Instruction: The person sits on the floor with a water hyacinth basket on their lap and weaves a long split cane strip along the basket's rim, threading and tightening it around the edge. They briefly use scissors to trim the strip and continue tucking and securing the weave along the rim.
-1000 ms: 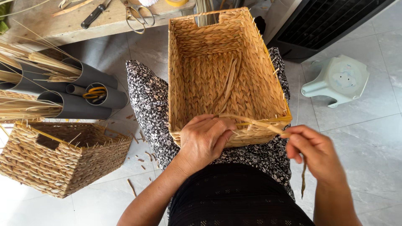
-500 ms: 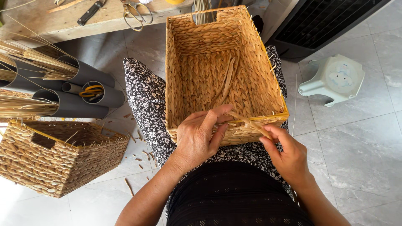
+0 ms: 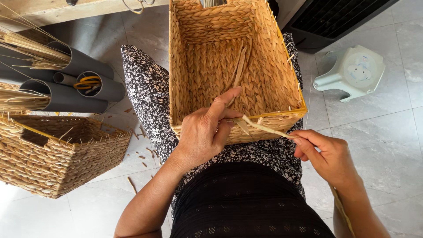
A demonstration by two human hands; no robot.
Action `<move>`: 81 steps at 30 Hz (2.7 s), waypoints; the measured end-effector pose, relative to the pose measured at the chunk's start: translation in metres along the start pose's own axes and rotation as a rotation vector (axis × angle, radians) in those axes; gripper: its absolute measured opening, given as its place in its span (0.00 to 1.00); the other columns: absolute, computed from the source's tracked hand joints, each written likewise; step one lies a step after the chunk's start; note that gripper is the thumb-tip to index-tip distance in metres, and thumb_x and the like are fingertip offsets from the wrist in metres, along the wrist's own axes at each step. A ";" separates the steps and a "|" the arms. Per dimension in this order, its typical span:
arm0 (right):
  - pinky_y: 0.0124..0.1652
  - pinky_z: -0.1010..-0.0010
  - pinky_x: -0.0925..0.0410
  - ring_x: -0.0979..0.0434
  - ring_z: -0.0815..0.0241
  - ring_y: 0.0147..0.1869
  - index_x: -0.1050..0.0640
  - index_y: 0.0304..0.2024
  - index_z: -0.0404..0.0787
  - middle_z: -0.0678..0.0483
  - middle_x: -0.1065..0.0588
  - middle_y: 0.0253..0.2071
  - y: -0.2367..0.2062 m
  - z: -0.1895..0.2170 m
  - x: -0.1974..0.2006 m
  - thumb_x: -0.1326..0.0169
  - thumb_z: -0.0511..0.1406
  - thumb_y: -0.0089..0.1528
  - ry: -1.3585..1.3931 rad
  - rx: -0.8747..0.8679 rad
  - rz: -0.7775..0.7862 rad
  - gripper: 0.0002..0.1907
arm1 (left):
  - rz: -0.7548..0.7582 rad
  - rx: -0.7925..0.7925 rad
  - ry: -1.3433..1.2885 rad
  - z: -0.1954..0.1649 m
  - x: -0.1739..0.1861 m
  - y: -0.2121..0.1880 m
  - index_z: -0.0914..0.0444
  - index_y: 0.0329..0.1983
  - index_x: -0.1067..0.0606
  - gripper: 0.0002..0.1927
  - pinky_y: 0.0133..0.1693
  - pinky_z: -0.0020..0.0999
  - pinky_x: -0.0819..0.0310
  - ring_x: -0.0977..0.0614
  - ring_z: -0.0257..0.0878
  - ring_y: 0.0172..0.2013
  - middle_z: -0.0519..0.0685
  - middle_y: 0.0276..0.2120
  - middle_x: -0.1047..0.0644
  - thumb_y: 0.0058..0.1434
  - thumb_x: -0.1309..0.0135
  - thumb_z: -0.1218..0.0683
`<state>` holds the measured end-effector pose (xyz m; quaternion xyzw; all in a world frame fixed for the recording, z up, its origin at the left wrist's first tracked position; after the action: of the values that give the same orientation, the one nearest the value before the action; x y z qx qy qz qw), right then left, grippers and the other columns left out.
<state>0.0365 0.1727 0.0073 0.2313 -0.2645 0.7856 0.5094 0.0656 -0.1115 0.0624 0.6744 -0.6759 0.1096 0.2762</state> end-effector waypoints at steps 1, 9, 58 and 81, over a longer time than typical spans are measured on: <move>0.27 0.77 0.27 0.21 0.69 0.24 0.18 0.49 0.40 0.56 0.20 0.23 0.002 0.001 0.001 0.46 0.33 0.65 -0.037 0.014 0.030 0.11 | 0.009 0.016 -0.008 0.001 0.000 0.001 0.59 0.70 0.37 0.34 0.38 0.35 0.18 0.13 0.40 0.31 0.45 0.39 0.14 0.59 0.52 0.66; 0.29 0.75 0.26 0.18 0.68 0.26 0.17 0.51 0.43 0.57 0.18 0.26 0.021 0.010 0.011 0.46 0.30 0.62 -0.287 0.083 0.091 0.15 | 0.026 0.026 -0.064 -0.001 0.001 0.003 0.61 0.63 0.29 0.25 0.38 0.34 0.18 0.13 0.39 0.32 0.46 0.40 0.15 0.61 0.48 0.62; 0.31 0.73 0.31 0.22 0.64 0.32 0.19 0.41 0.38 0.55 0.21 0.32 0.028 0.136 0.003 0.37 0.30 0.61 -0.191 0.675 0.075 0.05 | 0.040 0.247 0.086 0.011 -0.022 0.015 0.57 0.37 0.22 0.06 0.30 0.34 0.21 0.13 0.35 0.29 0.42 0.29 0.16 0.62 0.39 0.51; 0.57 0.62 0.25 0.19 0.50 0.55 0.37 0.70 0.28 0.38 0.22 0.52 0.170 0.090 -0.029 0.55 0.41 0.72 1.059 -0.032 0.474 0.30 | -0.180 -0.176 0.300 -0.025 -0.016 0.007 0.59 0.42 0.19 0.12 0.48 0.35 0.22 0.18 0.41 0.45 0.45 0.43 0.24 0.55 0.33 0.59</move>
<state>-0.1010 0.0368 0.0261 -0.2664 -0.0303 0.8827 0.3858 0.0633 -0.0843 0.0766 0.6815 -0.5711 0.1242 0.4404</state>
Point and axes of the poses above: each hand's wrist, its own y-axis towards the middle knuckle, its own x-axis out of the back of the hand, z = x × y, the point moved 8 cm from there along y, towards the middle knuckle
